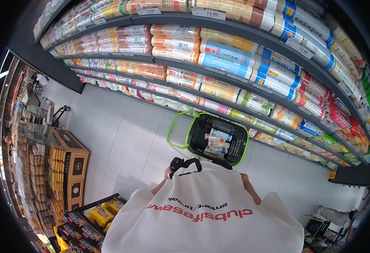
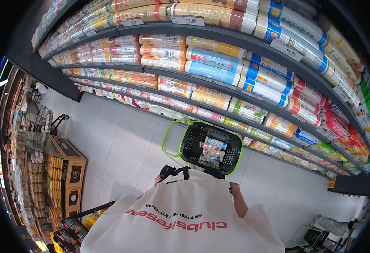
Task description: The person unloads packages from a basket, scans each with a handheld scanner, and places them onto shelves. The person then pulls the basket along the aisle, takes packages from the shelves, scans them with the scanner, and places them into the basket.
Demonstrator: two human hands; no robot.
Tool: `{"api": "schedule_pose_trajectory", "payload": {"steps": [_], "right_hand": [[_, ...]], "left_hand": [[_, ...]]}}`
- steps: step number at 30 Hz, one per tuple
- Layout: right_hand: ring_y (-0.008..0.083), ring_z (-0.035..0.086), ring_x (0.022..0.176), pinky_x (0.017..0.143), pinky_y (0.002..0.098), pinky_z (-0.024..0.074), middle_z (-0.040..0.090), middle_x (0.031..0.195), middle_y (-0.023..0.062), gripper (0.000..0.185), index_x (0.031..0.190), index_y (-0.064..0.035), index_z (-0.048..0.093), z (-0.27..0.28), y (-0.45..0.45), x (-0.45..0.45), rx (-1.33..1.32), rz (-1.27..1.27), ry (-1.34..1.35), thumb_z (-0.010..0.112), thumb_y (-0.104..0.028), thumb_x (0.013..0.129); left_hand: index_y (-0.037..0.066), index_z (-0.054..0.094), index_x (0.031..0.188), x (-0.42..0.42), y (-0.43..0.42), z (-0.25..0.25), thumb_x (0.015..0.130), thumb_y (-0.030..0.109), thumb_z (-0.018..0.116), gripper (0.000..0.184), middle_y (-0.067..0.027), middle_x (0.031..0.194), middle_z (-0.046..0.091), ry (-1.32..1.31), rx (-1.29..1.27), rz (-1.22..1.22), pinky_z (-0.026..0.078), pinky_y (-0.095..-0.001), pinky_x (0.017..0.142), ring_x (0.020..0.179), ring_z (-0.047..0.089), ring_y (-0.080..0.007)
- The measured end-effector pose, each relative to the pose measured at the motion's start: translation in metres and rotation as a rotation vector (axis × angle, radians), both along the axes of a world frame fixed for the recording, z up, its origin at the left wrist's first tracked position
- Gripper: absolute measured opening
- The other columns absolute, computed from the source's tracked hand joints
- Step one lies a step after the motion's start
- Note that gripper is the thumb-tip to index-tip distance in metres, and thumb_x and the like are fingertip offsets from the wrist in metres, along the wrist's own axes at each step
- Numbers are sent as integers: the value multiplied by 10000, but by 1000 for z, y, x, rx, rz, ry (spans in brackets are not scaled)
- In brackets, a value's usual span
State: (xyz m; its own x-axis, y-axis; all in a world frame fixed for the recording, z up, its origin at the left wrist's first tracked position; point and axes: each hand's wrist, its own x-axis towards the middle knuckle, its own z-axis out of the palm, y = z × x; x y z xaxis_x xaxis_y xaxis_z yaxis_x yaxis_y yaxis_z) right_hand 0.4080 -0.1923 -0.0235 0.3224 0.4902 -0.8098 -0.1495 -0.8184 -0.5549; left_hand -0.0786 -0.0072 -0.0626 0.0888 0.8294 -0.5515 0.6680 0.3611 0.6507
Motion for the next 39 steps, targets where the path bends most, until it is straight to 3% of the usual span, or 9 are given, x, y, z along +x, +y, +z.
{"api": "schedule_pose_trajectory", "payload": {"steps": [8,11,17,21,27,30,33,39], "right_hand": [[139,460,552,523,332,389,500,641,9,157,804,-90,621,20,-17,-6,-33,-90,29,601,-243,831],[136,439,523,504,328,363,486,617,5,158,770,-93,612,24,-16,-5,-36,-98,29,598,-239,829],[125,415,529,502,321,328,447,604,-15,154,803,-108,625,11,-11,-1,18,16,0,619,-262,811],[122,396,526,498,321,312,426,597,-21,158,822,-111,634,19,-5,0,34,9,4,621,-267,812],[121,377,504,484,312,296,404,579,-24,150,800,-120,632,13,-9,0,46,15,4,613,-268,818],[124,373,487,469,313,287,402,568,-23,157,776,-123,629,18,-9,-2,14,-20,8,606,-272,821],[127,366,465,448,318,276,410,560,-18,170,756,-124,627,34,-4,-8,-19,-51,-8,599,-277,825],[129,348,433,420,319,264,425,557,-9,190,750,-117,624,16,-13,-4,15,43,-46,597,-288,828]], "left_hand": [[0,680,1006,-12,2,-42,681,343,815,491,-179,928,718,51,29,-71,517,-392,767,902,694,-288],[9,647,1023,-15,2,-51,603,432,836,625,-236,969,681,-17,45,-67,514,-468,792,957,637,-419],[8,640,1054,-11,-2,-46,606,433,835,648,-237,991,680,-29,53,-40,520,-461,800,973,640,-411],[10,635,1076,-1,-2,-17,618,432,830,653,-235,997,681,10,26,-29,523,-452,803,984,642,-402],[13,642,1069,-9,-8,-39,628,400,829,616,-226,986,687,-131,75,26,522,-447,801,972,647,-396],[16,651,1062,-4,-8,-25,620,386,837,605,-215,978,696,-80,57,27,525,-434,800,957,660,-382],[20,659,1053,6,-9,4,613,387,840,600,-200,971,705,-188,38,105,527,-420,800,945,674,-363],[22,663,1046,-5,-8,-28,612,391,835,596,-195,967,709,-110,27,47,527,-414,801,940,680,-355]]}}
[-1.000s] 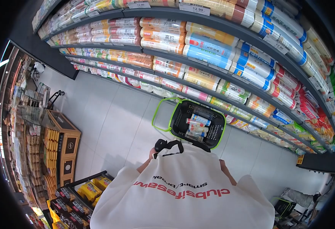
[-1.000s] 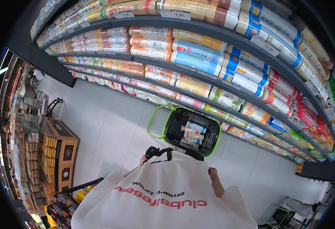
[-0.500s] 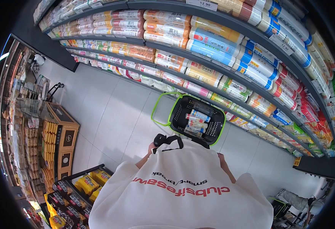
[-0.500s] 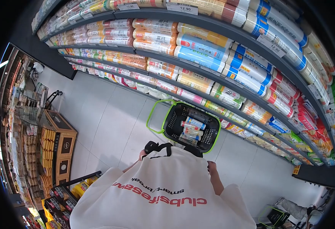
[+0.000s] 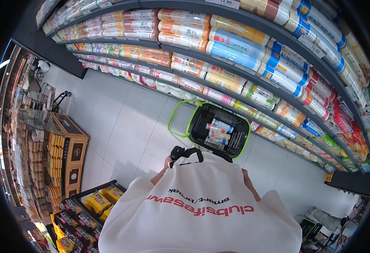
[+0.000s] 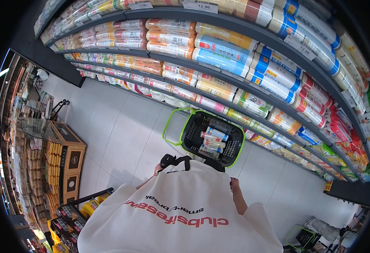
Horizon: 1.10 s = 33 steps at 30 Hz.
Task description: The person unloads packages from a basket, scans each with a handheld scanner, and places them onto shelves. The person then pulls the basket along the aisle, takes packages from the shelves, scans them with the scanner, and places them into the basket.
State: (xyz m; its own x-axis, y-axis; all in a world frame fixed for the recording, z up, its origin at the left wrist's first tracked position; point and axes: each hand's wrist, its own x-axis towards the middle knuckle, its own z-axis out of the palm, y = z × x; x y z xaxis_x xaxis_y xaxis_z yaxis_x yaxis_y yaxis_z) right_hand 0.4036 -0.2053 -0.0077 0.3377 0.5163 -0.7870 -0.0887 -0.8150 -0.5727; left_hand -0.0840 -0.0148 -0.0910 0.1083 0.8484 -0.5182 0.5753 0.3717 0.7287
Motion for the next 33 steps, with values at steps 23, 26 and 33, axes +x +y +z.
{"api": "schedule_pose_trajectory", "payload": {"steps": [23,26,33], "right_hand": [[137,378,463,443,314,278,443,560,-14,196,738,-143,640,0,2,0,14,-52,10,625,-322,817],[137,370,455,439,316,275,441,556,-12,193,734,-141,639,6,3,-3,23,-87,19,619,-315,816],[132,369,453,437,313,267,441,560,-13,178,728,-144,641,7,7,-2,-42,-121,25,617,-299,811]], "left_hand": [[8,680,1016,-6,5,-23,655,313,850,502,-123,909,721,165,8,-55,521,-348,757,848,668,-181],[4,681,1015,-4,4,-16,655,308,852,502,-118,909,721,98,-8,-33,522,-348,753,840,665,-178],[1,680,1019,2,5,-9,653,309,855,509,-119,916,723,141,-27,-16,522,-351,757,843,668,-185]]}}
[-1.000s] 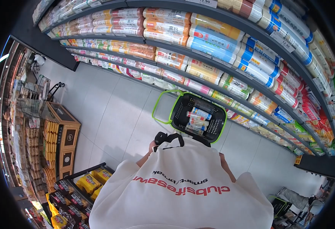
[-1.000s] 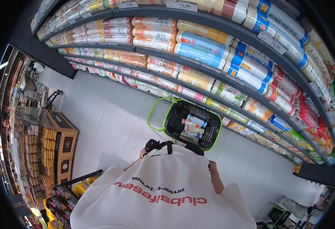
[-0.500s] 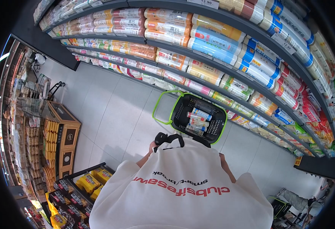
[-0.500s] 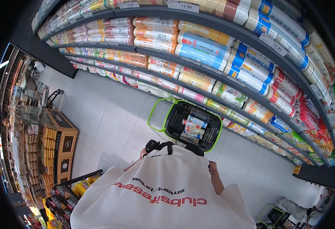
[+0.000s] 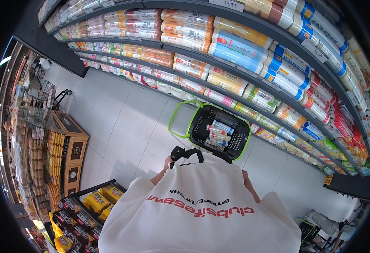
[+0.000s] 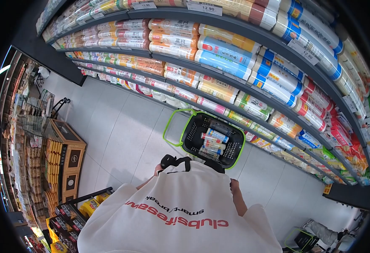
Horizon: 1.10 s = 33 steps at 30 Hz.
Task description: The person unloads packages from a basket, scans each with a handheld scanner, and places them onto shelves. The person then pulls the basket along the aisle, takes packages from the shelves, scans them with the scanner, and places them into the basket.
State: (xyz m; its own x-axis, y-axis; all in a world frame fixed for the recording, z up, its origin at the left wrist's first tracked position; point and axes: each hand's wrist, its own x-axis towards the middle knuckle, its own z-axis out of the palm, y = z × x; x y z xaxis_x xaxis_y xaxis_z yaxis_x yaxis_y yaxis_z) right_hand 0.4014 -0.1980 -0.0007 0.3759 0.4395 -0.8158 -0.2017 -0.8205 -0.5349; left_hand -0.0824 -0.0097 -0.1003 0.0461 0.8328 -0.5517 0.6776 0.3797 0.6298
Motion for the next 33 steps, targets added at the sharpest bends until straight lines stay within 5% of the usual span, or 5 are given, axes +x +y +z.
{"api": "schedule_pose_trajectory", "payload": {"steps": [6,9,12,18,33], "right_hand": [[130,385,471,447,323,280,450,569,-13,163,752,-139,654,-11,-1,2,-1,32,-4,611,-282,816],[137,397,485,457,325,295,462,583,-11,161,760,-127,657,8,6,-2,-22,-14,5,609,-270,815],[144,430,527,493,334,337,487,624,-3,159,792,-117,660,1,2,1,7,-29,52,608,-266,815],[152,520,670,635,382,422,546,752,12,209,916,-102,657,-10,0,5,-3,71,19,600,-283,827],[132,429,554,550,344,352,489,644,-12,177,795,-122,639,21,3,-2,0,-23,36,601,-292,822]], "left_hand": [[12,676,1043,-5,-2,-5,665,323,846,518,-124,927,723,-42,22,-7,518,-353,780,861,670,-198],[27,645,1088,-5,-2,-4,626,364,838,603,-204,988,697,-102,2,4,533,-432,807,949,666,-373],[15,676,1050,2,-2,18,666,323,842,520,-124,945,724,-66,0,22,516,-355,787,867,670,-207],[32,641,1100,-4,2,5,621,340,845,605,-197,1002,697,-110,26,-21,534,-415,808,949,666,-364],[21,650,1065,5,5,28,624,379,834,597,-211,978,699,-34,-16,-43,531,-437,802,956,664,-375]]}}
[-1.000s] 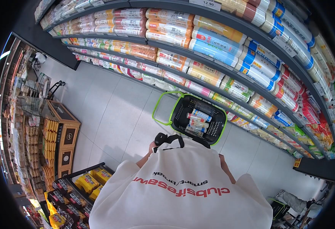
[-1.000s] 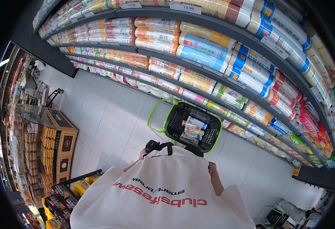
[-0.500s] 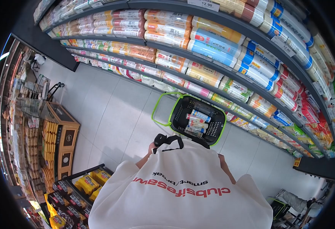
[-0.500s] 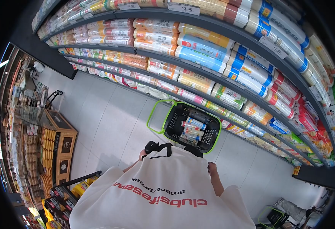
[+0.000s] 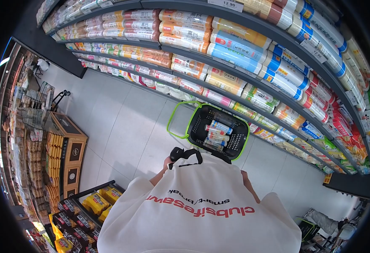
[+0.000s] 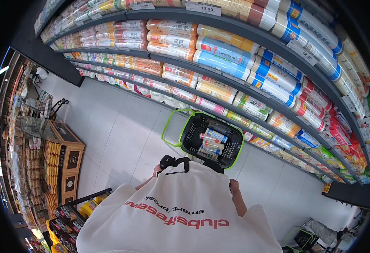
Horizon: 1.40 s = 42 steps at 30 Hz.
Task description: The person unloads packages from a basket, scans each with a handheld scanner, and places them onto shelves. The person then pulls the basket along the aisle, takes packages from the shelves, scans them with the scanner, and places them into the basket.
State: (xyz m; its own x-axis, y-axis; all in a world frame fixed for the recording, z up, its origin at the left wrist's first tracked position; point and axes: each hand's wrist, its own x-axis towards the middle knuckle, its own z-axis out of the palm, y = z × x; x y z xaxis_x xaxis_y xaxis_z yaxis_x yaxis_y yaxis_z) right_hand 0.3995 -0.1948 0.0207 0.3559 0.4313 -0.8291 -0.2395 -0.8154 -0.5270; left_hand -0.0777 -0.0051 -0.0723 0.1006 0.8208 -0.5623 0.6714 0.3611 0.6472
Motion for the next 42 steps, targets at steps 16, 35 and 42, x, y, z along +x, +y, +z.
{"api": "schedule_pose_trajectory", "payload": {"steps": [16,35,42], "right_hand": [[121,423,505,477,308,312,473,590,-12,197,718,-131,601,-20,-2,-3,29,-8,-4,581,-286,838],[196,641,609,508,340,478,677,803,102,170,935,-24,622,-47,0,-6,-43,-365,202,583,-178,875],[288,677,648,598,393,583,661,786,174,211,956,78,601,-99,-19,-8,-41,-217,105,546,-119,903]], "left_hand": [[8,650,1065,-1,8,10,614,375,837,612,-222,983,697,-10,-4,13,524,-426,805,966,666,-375],[8,669,1044,10,38,23,668,374,820,546,-188,926,716,153,-29,-96,522,-399,765,888,694,-302],[6,670,1040,14,48,19,669,365,819,537,-193,922,715,172,-27,-145,520,-400,761,881,694,-301]]}}
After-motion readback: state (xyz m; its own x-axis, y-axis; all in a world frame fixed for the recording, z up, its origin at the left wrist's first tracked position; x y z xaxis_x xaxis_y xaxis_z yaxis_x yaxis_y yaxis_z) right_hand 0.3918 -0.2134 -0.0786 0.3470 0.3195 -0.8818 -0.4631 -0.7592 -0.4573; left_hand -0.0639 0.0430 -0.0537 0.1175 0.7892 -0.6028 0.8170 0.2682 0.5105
